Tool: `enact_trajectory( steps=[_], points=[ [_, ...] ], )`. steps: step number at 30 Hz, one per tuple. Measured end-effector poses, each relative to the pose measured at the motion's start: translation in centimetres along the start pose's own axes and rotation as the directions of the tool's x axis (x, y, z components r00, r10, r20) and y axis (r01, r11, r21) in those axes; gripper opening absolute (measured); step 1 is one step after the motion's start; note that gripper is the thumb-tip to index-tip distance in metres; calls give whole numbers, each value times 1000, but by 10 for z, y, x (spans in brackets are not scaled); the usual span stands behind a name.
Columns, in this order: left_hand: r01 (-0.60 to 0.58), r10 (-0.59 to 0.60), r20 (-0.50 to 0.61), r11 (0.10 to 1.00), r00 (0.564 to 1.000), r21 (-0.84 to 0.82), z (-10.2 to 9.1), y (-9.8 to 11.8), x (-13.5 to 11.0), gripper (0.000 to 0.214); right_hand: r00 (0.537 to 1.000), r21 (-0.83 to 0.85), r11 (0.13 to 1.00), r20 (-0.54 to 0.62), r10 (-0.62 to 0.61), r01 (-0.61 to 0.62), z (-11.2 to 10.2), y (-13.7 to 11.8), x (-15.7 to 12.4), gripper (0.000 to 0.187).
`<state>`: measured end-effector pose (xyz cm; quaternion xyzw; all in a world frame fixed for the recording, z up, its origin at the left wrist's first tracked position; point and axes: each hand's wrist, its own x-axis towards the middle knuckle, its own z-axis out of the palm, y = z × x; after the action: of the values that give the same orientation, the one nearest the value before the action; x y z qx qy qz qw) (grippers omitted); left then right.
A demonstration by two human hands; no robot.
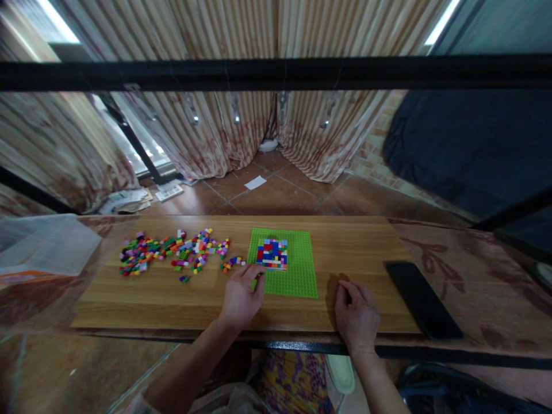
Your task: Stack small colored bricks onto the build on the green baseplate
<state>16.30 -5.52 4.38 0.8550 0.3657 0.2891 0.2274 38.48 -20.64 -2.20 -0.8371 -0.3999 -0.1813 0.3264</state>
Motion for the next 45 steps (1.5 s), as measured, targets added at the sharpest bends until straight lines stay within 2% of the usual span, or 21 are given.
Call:
enact_trajectory(
  steps=[5,14,23,29,33,39,45],
  points=[
    [-11,12,-19,1000,1000,21,-5,1,19,17,1000,-5,1000,4,11,-11,0,-1,0,31],
    [-7,8,-61,1000,998,18,3,0,41,13,1000,-14,1000,21,18,-18,-1,-2,1,30],
    [34,-32,-18,993,999,114,7,2,47,14,998,-32,998,34,49,-48,1,0,-1,32],
    [59,-57,-36,996,998,73,9,1,49,17,999,-2,1000,25,32,-31,0,0,0,30],
    [20,-18,-27,995,999,94,7,1,49,12,1000,-19,1000,17,12,-11,-1,-1,0,29],
    [-55,56,-2,986,998,156,4,0,43,19,1000,-25,1000,12,16,-15,-1,-1,0,29],
    [-188,184,36,954,982,234,4,-4,39,21,999,-43,999,20,34,-33,-1,-2,0,31]
  ],
)
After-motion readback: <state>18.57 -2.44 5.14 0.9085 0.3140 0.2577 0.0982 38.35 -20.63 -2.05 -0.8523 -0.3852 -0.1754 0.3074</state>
